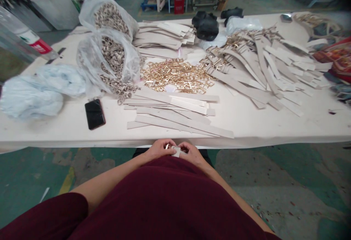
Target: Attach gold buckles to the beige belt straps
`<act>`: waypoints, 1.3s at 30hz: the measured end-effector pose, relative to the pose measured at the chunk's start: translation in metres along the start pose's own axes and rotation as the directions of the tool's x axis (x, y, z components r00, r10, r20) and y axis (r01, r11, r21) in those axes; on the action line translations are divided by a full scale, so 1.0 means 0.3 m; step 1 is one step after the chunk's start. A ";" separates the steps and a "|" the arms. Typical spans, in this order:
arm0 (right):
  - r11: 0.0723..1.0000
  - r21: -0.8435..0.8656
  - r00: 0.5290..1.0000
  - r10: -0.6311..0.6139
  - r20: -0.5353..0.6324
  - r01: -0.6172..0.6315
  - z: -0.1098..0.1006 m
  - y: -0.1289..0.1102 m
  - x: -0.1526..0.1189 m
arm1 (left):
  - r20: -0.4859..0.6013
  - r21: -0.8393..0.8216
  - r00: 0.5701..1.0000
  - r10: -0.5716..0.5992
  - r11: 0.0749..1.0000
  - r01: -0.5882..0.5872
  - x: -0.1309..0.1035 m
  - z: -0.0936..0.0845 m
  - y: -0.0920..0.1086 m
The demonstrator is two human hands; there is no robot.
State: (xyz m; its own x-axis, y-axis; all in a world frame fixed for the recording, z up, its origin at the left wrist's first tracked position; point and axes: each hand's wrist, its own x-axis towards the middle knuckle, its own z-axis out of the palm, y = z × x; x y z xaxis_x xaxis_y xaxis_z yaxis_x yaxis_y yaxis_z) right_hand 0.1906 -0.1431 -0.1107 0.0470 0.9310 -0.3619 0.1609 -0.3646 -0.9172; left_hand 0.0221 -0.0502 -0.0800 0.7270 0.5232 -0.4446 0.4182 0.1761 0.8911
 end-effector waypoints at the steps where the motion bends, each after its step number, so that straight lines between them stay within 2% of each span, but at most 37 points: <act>1: 0.999 -0.035 1.000 -0.003 0.000 0.003 -0.004 -0.006 0.001 | -0.023 -0.020 1.000 -0.005 1.000 0.005 0.000 0.003 -0.003; 4: 0.992 -0.123 1.000 -0.013 -0.021 0.010 -0.018 -0.004 0.003 | -0.092 -0.035 0.996 -0.014 0.999 0.011 -0.006 0.011 -0.009; 6: 0.994 -0.111 1.000 -0.012 -0.019 0.010 -0.026 0.012 0.003 | -0.125 -0.011 0.992 -0.011 1.000 0.009 -0.009 0.013 -0.009; 10: 0.979 0.200 0.996 0.011 0.094 -0.030 -0.039 0.055 -0.003 | -0.159 0.156 0.985 0.060 0.987 -0.035 0.003 0.016 -0.004; 13: 0.939 0.342 0.993 -0.011 0.115 -0.029 -0.037 0.079 -0.013 | -0.087 0.281 0.992 0.086 0.958 -0.059 0.025 0.019 0.010; 15: 0.945 0.325 0.996 -0.043 0.078 0.016 -0.031 0.090 -0.022 | -0.037 0.359 0.997 0.071 0.932 -0.053 0.038 0.020 0.022; 18: 0.962 0.260 0.997 -0.082 0.001 0.079 -0.024 0.105 -0.032 | -0.026 0.489 0.996 0.082 0.871 -0.058 0.047 0.025 0.035; 21: 0.967 0.254 0.996 0.042 -0.076 -0.022 -0.028 0.123 -0.032 | -0.009 0.553 0.993 0.117 0.828 -0.093 0.045 0.031 0.036; 23: 0.960 0.263 0.990 0.120 -0.073 -0.097 -0.036 0.133 -0.028 | 0.016 0.584 0.991 0.132 0.804 -0.117 0.042 0.035 0.034; 25: 0.953 0.279 0.991 0.133 -0.033 -0.119 -0.045 0.139 -0.023 | 0.035 0.609 0.989 0.143 0.782 -0.134 0.042 0.035 0.035; 27: 0.941 0.314 0.991 0.133 0.000 -0.127 -0.052 0.137 -0.022 | 0.034 0.611 0.989 0.144 0.780 -0.135 0.046 0.032 0.040; 32: 0.906 0.400 0.990 0.135 0.042 -0.140 -0.063 0.108 -0.045 | 0.033 0.469 0.998 0.055 0.881 -0.064 0.061 0.015 0.052; 35: 0.884 0.442 0.989 0.129 0.076 -0.150 -0.070 0.101 -0.058 | 0.034 0.418 0.999 0.026 0.908 -0.038 0.065 0.014 0.047; 39: 0.913 0.388 0.992 0.109 0.062 -0.125 -0.068 0.116 -0.043 | -0.036 0.309 0.999 0.018 0.951 -0.006 0.058 0.022 0.040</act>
State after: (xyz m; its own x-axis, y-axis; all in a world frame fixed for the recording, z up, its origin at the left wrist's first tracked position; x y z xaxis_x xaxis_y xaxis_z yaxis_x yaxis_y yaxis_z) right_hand 0.2156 -0.1676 -0.1345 0.0029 0.8829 -0.4696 -0.2419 -0.4550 -0.8570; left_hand 0.0435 -0.0445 -0.0777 0.7142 0.5559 -0.4253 0.5621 -0.0934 0.8218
